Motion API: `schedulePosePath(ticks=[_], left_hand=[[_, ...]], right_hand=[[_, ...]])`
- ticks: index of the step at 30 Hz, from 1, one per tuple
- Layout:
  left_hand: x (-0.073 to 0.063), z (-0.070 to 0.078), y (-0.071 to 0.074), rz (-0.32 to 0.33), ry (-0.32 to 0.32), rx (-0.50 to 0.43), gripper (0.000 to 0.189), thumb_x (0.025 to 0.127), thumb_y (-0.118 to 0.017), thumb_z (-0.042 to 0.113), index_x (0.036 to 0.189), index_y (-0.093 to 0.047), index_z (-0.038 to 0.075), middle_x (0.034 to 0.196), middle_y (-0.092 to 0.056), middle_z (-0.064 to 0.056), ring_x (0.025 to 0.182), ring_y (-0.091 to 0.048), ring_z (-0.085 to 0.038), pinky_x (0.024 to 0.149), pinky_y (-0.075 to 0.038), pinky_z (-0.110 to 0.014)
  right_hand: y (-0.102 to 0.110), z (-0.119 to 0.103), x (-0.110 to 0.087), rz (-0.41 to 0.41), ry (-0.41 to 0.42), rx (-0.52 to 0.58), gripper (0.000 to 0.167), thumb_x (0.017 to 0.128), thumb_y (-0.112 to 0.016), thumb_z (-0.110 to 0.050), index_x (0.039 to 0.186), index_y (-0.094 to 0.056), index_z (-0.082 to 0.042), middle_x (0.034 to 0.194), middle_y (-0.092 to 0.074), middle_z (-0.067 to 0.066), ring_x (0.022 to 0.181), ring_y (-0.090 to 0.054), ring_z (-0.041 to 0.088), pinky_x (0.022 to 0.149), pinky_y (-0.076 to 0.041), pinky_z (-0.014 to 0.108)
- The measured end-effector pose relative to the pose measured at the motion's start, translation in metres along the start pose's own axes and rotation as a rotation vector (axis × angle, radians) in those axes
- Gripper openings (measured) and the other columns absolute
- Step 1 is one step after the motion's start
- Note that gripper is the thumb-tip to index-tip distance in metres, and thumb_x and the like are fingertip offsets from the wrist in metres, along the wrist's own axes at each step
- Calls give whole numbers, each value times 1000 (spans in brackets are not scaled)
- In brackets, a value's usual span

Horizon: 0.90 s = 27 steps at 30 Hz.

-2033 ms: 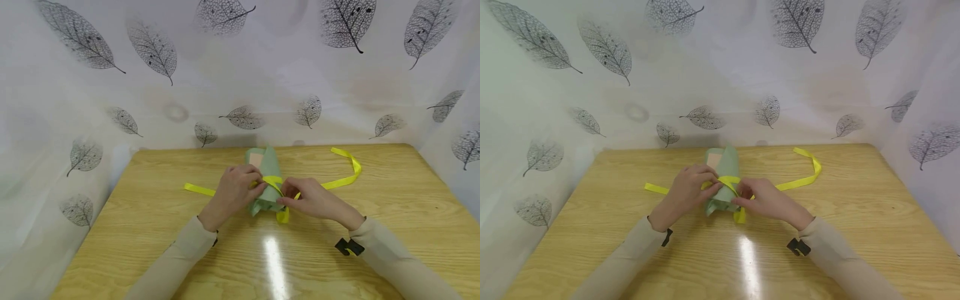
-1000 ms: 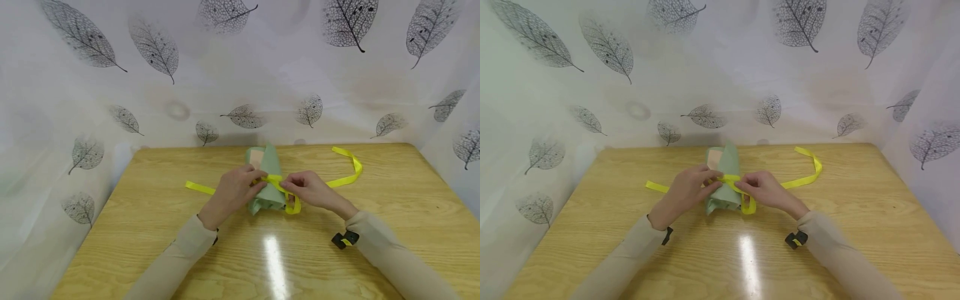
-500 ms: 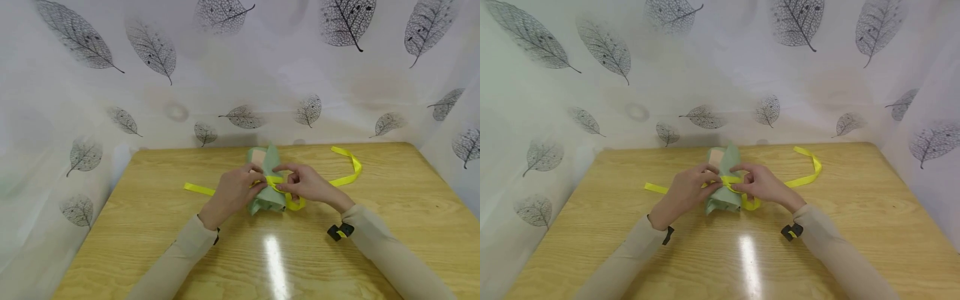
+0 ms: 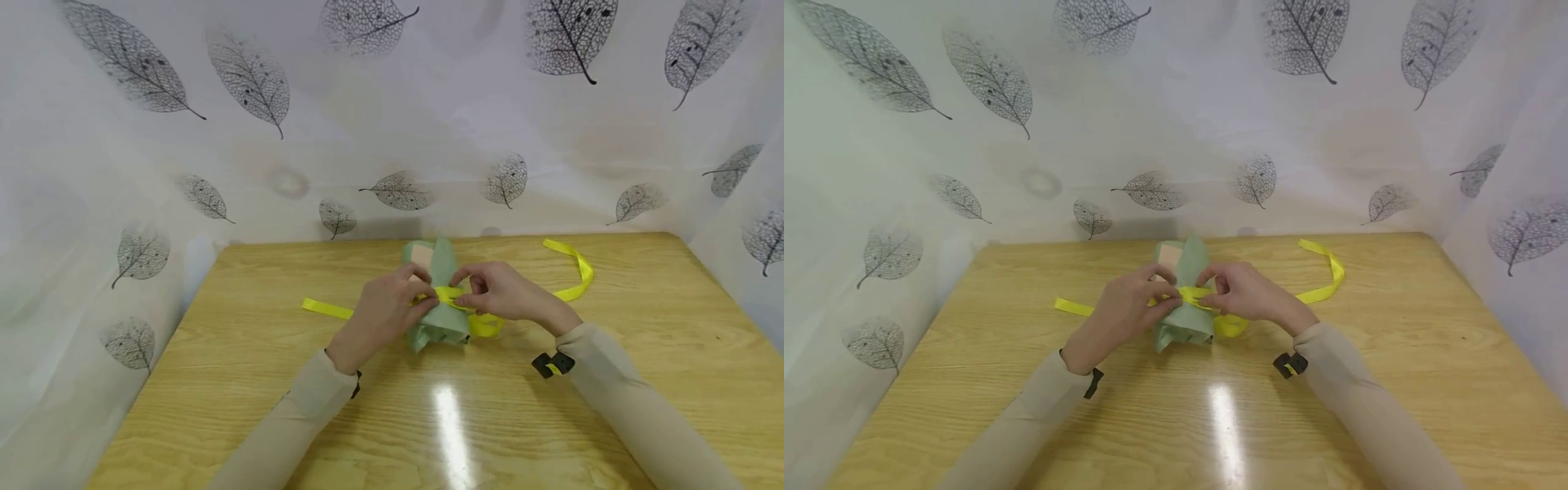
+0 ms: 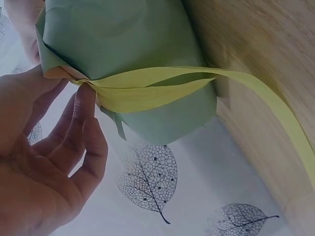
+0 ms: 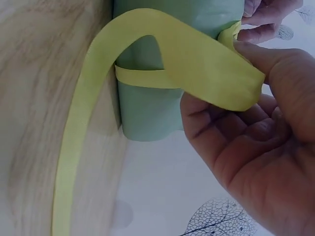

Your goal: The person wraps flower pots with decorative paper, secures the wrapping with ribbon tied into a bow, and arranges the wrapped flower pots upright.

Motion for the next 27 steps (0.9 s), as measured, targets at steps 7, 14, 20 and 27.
schedulePosePath(ticks=[7,14,20,27], left_hand=[[0,1,1,0,5,-11,10,93,-77,27,93,-81,18,105,-68,3,68,-63,-7,56,-48,-19],[1,1,-1,-3,7,5,11,92,-77,29,93,-81,19,104,-68,4,69,-65,-7,57,-48,-19],[2,2,-2,-10,9,17,11,92,-77,30,93,-81,20,102,-68,5,68,-63,-6,57,-47,-19],[3,2,0,-41,29,14,11,94,-76,29,95,-82,20,103,-70,5,76,-68,-7,62,-53,-22]], right_hand=[[3,-7,2,4,89,-129,8,97,-71,-15,103,-73,-12,60,-48,-6,51,-46,7,55,-43,23],[-2,-15,0,55,240,-213,9,94,-68,-3,91,-64,-11,87,-60,-1,68,-53,5,61,-50,22],[-3,-16,-5,141,214,-128,10,94,-64,0,95,-60,-9,75,-63,-1,59,-53,3,51,-46,21],[0,-18,-7,168,201,-130,15,92,-70,-3,107,-66,-7,79,-66,-1,65,-58,5,59,-53,23]])
Point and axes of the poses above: each hand's wrist, its own x-axis towards the middle knuckle, its own y-axis out of the back of the hand, z = x × y, the point moved 4 cm from there along x, towards the middle knuckle
